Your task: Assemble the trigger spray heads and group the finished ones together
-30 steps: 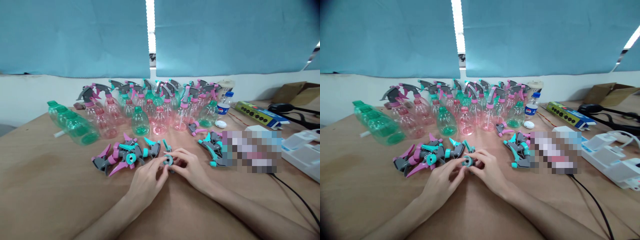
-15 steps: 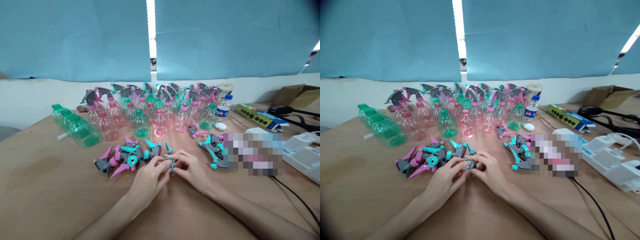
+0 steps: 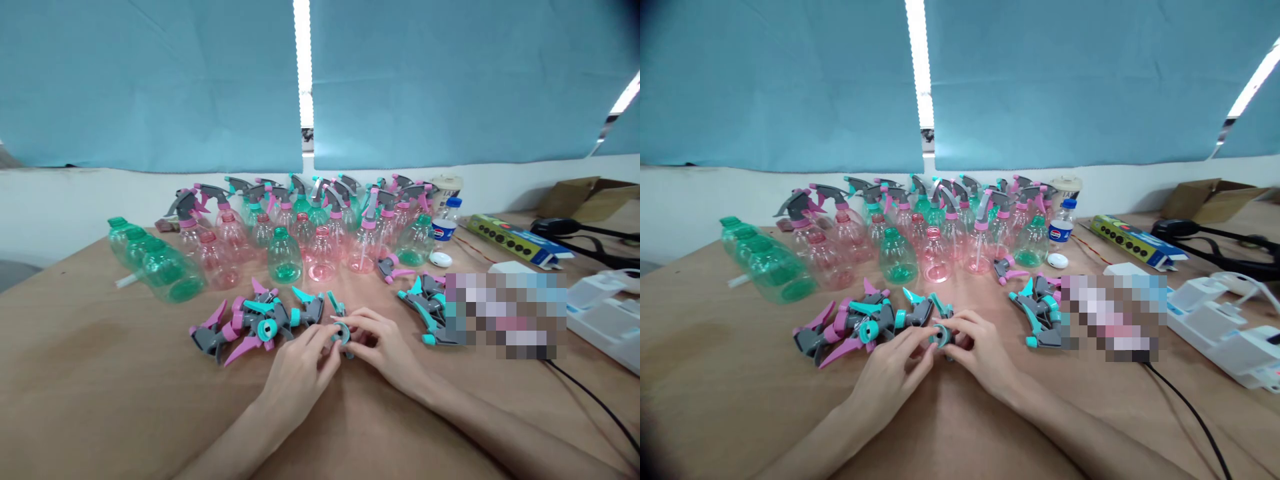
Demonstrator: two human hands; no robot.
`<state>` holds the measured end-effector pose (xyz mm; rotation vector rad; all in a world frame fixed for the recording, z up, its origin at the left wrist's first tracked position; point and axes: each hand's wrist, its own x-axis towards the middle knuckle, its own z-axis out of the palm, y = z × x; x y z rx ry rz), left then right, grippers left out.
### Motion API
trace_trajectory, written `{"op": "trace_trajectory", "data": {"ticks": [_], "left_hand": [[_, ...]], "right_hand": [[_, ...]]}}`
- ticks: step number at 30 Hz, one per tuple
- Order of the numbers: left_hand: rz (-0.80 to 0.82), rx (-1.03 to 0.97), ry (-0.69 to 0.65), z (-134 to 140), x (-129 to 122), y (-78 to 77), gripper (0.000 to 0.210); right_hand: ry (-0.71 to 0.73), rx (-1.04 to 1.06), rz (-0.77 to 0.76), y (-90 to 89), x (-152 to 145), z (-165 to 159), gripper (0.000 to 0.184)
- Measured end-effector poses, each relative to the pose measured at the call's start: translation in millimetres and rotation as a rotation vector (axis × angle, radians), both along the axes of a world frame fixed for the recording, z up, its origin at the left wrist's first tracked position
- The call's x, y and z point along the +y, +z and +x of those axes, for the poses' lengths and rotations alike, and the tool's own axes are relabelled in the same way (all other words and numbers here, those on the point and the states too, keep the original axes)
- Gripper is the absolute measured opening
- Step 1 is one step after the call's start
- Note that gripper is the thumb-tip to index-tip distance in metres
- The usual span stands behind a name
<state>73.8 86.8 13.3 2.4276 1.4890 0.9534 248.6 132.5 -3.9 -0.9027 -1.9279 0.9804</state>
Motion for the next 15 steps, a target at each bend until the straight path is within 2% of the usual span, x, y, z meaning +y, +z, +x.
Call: {"op": "trace_trajectory", "data": {"ticks": [6,10,15], "left_hand": [[0.025,0.066,-0.018,0.3,0.9,-3.1,0.026],[-0.017,0.023,-0.017,0.1,2.7,1.6,0.021],[0.011,0.005,-0.025,-0.9,4.3,2.1,0.021]], "right_hand": [[0.025,-0.012,0.010,0.3,4.0,2.1,0.033],[0.024,-0.023,0.015,1.9,3.6,1.5,0.034],[0.022,-0.024,0.012,3.5,1.4,1.1,0.037]]}}
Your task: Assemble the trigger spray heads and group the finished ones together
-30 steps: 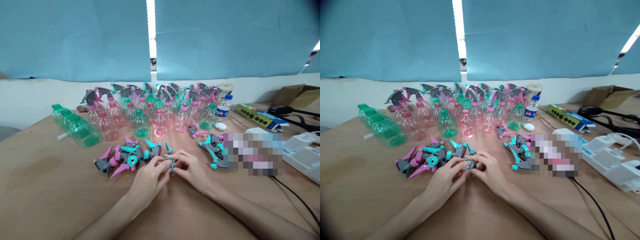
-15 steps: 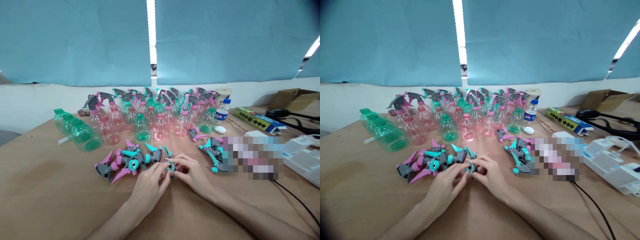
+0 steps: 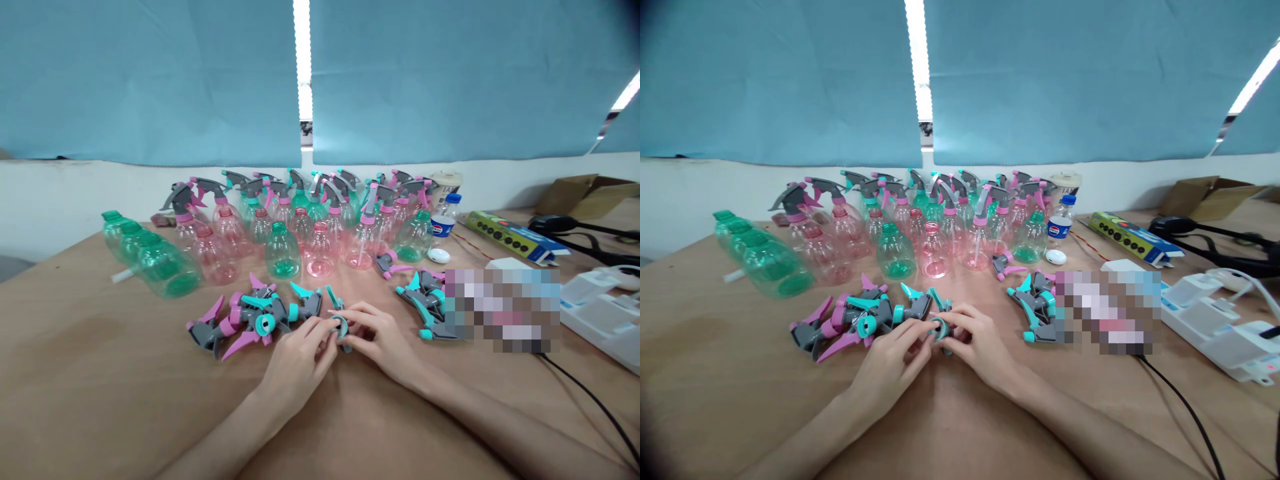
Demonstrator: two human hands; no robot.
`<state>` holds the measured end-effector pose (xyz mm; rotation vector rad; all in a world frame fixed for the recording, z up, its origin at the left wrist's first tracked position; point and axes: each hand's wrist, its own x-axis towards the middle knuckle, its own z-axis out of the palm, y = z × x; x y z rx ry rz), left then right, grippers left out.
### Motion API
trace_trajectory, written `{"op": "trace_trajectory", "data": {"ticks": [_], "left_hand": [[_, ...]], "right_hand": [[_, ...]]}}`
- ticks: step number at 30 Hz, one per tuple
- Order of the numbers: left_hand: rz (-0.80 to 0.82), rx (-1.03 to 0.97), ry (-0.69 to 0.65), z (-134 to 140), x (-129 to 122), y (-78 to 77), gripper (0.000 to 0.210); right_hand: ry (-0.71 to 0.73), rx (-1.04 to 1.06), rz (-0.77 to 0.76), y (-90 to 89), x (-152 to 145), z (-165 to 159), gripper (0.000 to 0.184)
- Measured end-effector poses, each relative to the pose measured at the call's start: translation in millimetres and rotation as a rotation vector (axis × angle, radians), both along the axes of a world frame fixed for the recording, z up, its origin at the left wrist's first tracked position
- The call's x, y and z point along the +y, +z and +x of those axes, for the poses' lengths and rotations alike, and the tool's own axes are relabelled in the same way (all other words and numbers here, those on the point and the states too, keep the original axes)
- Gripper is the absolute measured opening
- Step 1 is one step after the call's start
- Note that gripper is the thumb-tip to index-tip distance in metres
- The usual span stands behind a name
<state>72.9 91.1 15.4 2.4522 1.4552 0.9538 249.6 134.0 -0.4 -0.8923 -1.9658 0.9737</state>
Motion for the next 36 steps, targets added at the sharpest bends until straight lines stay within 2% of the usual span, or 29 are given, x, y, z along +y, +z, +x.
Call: {"op": "trace_trajectory", "data": {"ticks": [11,25,30,36], "left_hand": [[-0.019,-0.063,0.013,-2.4,-0.4,-2.8,0.019],[0.154,0.077,-0.007,-4.8,-0.4,-6.6,0.023],[0.253,0.090,0.013,-3.1,-1.3,-8.7,0.020],[0.291,0.167,0.027,0.2,-2.6,-9.1,0.023]], "right_hand": [[0.018,-0.022,0.036,-0.4,0.3,0.6,0.039],[0.037,0.003,-0.009,0.5,1.4,0.9,0.037],[0.036,-0.021,0.029,1.8,-0.7,1.5,0.036],[0.049,-0.029,0.059,-1.7,1.7,2.1,0.039]]}}
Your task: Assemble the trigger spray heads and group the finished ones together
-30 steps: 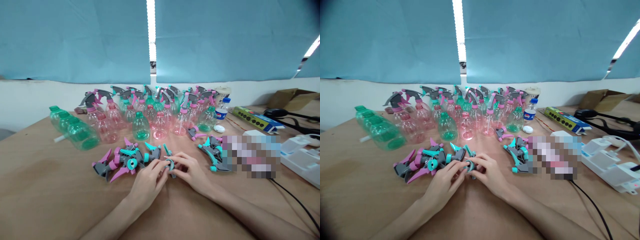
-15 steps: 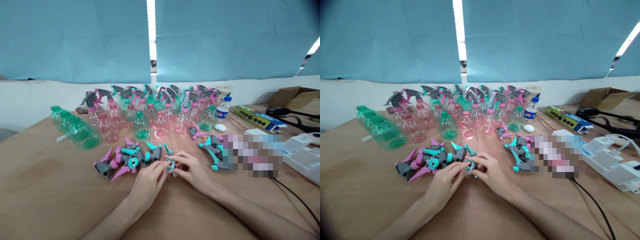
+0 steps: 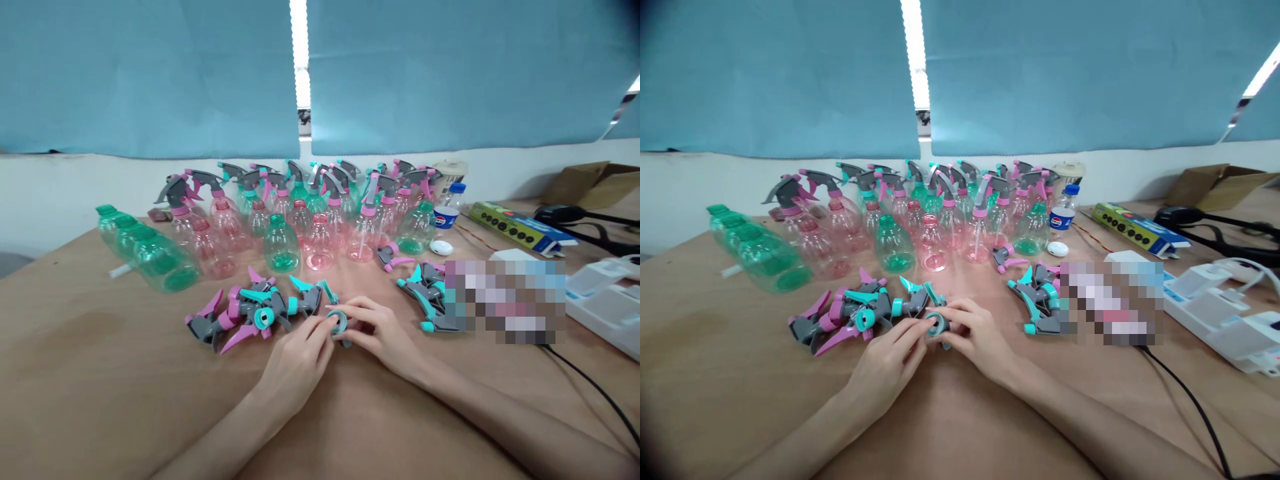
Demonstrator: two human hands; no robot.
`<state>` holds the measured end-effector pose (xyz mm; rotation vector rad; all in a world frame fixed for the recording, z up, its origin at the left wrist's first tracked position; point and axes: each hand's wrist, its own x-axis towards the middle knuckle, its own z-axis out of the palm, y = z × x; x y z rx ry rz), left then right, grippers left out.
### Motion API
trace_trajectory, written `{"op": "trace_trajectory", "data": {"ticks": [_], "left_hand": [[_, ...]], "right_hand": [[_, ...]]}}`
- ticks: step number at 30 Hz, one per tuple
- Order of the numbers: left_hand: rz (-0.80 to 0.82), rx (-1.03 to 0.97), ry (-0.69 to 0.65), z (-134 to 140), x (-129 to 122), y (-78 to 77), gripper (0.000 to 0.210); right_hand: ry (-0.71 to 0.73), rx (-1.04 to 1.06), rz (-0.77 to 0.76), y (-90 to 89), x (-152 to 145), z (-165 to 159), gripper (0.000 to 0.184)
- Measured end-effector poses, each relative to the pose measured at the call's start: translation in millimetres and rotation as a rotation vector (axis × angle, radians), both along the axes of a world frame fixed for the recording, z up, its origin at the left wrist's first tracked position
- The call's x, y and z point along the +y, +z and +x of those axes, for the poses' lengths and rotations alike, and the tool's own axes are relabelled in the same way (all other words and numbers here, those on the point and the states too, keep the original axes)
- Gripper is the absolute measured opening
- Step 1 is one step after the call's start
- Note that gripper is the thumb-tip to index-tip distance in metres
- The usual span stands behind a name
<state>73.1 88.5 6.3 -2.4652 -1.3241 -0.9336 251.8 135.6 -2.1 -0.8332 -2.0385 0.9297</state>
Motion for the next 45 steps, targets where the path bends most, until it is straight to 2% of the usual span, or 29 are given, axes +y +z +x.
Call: {"op": "trace_trajectory", "data": {"ticks": [6,12,21,27,32,39,45], "left_hand": [[-0.027,0.058,-0.020,-1,2,-1.1,0.027],[-0.033,-0.001,-0.095,-3,4,-3.7,0.028],[-0.128,-0.087,-0.040,0,-3,-2.6,0.027],[-0.115,-0.055,0.048,4,-10,1.6,0.026],[-0.220,-0.091,0.068,7,-13,2.4,0.031],[-0.414,-0.215,0.023,2,-10,8.8,0.031],[-0.476,-0.260,-0.061,-9,2,13.1,0.029]], "right_hand": [[0.038,-0.003,0.002,-0.5,6,3,0.036],[0.033,-0.004,-0.001,-0.3,6,4,0.036],[-0.116,0.023,-0.015,0.0,-5,1,0.032],[-0.160,-0.022,0.046,0.8,-9,0,0.027],[-0.127,-0.033,0.047,1.8,-7,1,0.026],[-0.088,-0.062,0.055,4.7,-4,3,0.025],[-0.031,-0.082,0.061,8.5,-1,4,0.027]]}}
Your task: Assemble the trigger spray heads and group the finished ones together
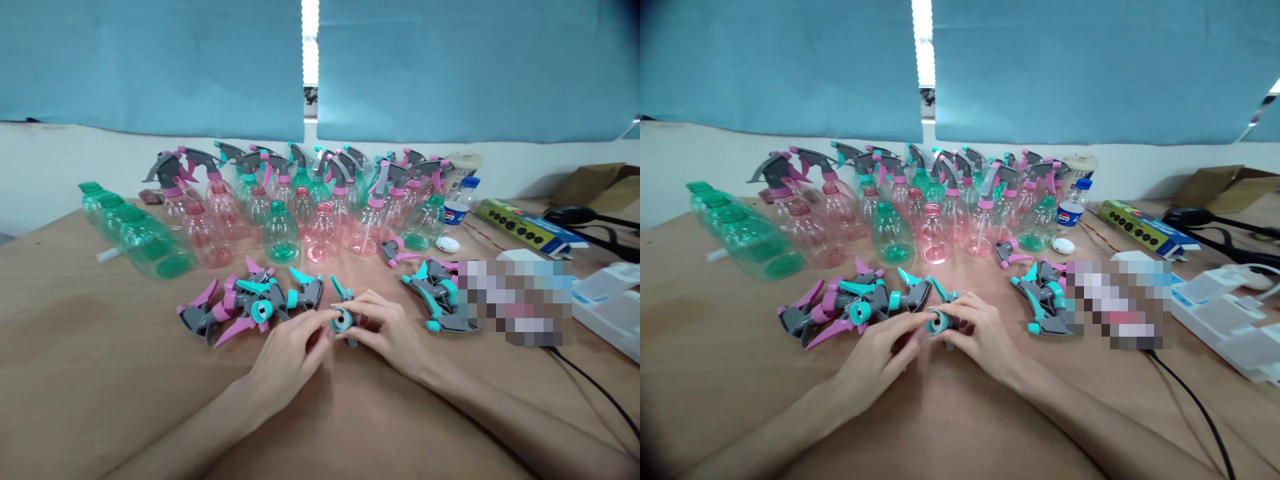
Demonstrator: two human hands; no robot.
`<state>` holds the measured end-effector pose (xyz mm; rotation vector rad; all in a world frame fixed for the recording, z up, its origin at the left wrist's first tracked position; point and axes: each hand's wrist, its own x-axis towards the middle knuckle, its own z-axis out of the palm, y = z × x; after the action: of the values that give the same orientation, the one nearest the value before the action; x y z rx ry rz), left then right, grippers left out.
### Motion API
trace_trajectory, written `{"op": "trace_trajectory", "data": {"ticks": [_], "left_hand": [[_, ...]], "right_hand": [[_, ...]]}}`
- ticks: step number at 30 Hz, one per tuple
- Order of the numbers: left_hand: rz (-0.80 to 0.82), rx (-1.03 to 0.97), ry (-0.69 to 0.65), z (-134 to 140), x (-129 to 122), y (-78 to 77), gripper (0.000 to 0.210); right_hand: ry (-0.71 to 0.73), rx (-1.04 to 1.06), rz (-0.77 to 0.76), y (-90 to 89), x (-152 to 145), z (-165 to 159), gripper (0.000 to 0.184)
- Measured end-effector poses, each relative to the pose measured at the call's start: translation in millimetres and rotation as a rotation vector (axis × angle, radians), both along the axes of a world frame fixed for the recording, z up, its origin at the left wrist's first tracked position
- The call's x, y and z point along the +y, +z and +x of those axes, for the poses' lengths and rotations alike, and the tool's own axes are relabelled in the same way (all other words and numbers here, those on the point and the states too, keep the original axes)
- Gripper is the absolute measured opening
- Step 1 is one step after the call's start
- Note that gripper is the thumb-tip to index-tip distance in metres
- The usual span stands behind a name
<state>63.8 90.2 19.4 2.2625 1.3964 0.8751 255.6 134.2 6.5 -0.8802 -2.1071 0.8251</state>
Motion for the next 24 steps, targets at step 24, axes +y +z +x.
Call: {"op": "trace_trajectory", "data": {"ticks": [24], "left_hand": [[-0.257,-0.288,0.037,1.6,5.4,-1.8,0.016]], "right_hand": [[-0.008,-0.033,0.092,-4.6,0.7,0.2,0.030]]}}
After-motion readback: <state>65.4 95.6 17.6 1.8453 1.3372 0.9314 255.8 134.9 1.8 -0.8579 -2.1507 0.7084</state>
